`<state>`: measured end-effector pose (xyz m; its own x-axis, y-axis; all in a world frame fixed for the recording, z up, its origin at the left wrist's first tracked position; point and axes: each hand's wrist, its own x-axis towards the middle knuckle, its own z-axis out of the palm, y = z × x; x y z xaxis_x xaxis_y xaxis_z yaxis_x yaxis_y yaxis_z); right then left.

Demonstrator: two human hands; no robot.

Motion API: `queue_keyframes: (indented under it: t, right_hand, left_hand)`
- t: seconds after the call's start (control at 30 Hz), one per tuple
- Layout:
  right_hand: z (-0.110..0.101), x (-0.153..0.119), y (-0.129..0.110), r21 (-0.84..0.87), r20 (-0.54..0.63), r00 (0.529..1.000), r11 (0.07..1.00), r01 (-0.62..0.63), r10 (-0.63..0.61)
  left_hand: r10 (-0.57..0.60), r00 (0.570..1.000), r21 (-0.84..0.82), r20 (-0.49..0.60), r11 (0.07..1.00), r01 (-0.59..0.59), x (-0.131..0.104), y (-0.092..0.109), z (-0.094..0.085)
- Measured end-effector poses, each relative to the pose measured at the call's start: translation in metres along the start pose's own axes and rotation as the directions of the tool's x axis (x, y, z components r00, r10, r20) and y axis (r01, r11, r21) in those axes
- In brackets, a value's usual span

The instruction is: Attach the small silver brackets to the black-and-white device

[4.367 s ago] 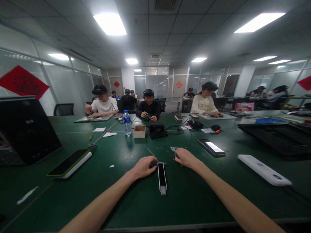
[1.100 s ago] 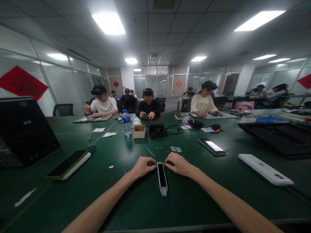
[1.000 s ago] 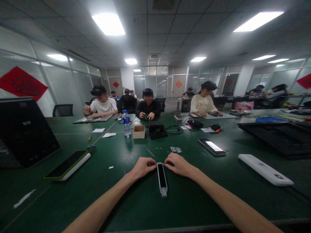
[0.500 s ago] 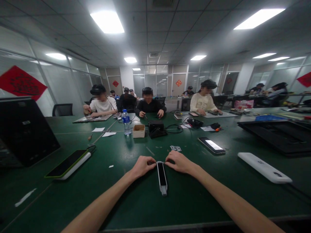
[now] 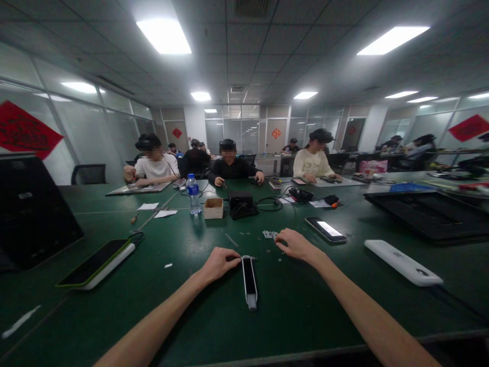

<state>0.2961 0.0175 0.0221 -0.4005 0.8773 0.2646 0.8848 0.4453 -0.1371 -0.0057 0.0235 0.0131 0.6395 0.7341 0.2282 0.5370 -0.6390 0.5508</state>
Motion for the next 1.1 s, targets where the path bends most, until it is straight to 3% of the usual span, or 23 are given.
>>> queue_keyframes:
  t: [0.23,0.37,0.53,0.77,0.97,1.1]
  right_hand:
    - [0.007,0.006,-0.021,0.031,0.127,0.991,0.999,0.028,-0.032]
    - [0.007,0.008,-0.03,-0.031,0.133,0.991,0.999,0.008,-0.003]
    - [0.012,0.01,-0.034,-0.101,0.093,0.995,0.994,0.029,-0.02]
    - [0.02,0.012,-0.036,-0.16,0.014,0.999,0.986,0.038,-0.036]
    - [0.018,0.011,-0.047,-0.069,-0.102,0.992,0.996,0.063,-0.07]
    - [0.015,0.008,-0.066,0.094,-0.184,0.976,0.986,0.139,-0.12]
  left_hand:
    - [0.008,1.0,0.01,0.006,1.0,-0.008,0.0,-0.001,-0.001]
    - [0.026,1.0,0.061,0.016,0.998,-0.026,0.0,0.001,-0.002]
    - [0.037,0.999,0.161,0.011,0.986,-0.038,0.0,0.005,-0.003]
    - [0.026,1.0,0.176,0.002,0.984,-0.026,0.001,0.001,0.001]
    - [0.085,0.99,0.191,-0.113,0.98,-0.062,-0.001,-0.001,0.003]
    - [0.17,0.969,0.232,-0.182,0.965,-0.125,-0.004,0.007,0.003]
